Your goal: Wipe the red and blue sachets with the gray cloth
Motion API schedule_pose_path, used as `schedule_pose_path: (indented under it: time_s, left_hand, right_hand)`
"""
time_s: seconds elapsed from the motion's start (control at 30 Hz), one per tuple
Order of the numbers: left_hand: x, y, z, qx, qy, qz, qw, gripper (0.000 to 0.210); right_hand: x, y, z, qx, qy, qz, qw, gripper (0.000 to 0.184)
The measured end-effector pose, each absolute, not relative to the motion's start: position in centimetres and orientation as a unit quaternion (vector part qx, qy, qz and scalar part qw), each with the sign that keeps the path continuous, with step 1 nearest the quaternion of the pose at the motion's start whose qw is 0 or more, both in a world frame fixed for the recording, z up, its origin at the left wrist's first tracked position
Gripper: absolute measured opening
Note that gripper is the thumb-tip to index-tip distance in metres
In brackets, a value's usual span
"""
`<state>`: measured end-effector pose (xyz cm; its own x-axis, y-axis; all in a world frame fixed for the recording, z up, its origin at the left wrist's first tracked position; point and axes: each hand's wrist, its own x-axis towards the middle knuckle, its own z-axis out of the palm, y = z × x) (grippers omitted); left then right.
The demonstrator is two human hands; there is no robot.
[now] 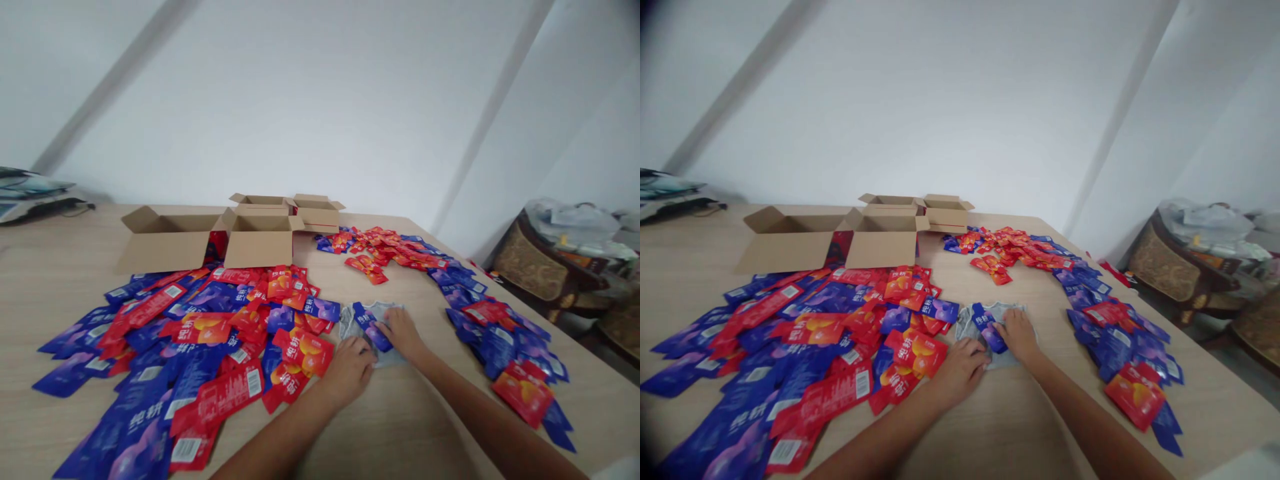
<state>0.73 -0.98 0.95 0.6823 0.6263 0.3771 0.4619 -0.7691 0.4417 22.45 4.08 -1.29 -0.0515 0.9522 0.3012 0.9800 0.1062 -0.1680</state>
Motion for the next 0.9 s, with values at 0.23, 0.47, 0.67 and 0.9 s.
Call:
schedule_pose_path:
  time_s: [0.23, 0.47, 0.67, 0.9]
  left_hand:
    - [0.6, -0.7, 0.9, 0.898, 0.303, 0.264, 0.178, 0.014]
    - [0.6, -0.9, 1.0, 0.897, 0.303, 0.268, 0.179, 0.019]
    - [0.4, -0.8, 0.7, 0.898, 0.284, 0.275, 0.193, 0.025]
    - [0.2, -0.6, 0.7, 0.889, 0.286, 0.285, 0.215, 0.021]
  right_hand:
    - [21.3, 3.2, -0.4, -0.626, -0.759, -0.007, 0.182, 0.031]
    - [20.8, 5.7, 1.9, -0.687, -0.722, -0.003, 0.082, 0.03]
    - [18.8, 7.8, 5.7, -0.715, -0.683, 0.098, 0.11, 0.037]
    - [13.9, 13.8, 9.0, -0.496, -0.778, 0.287, 0.259, 0.038]
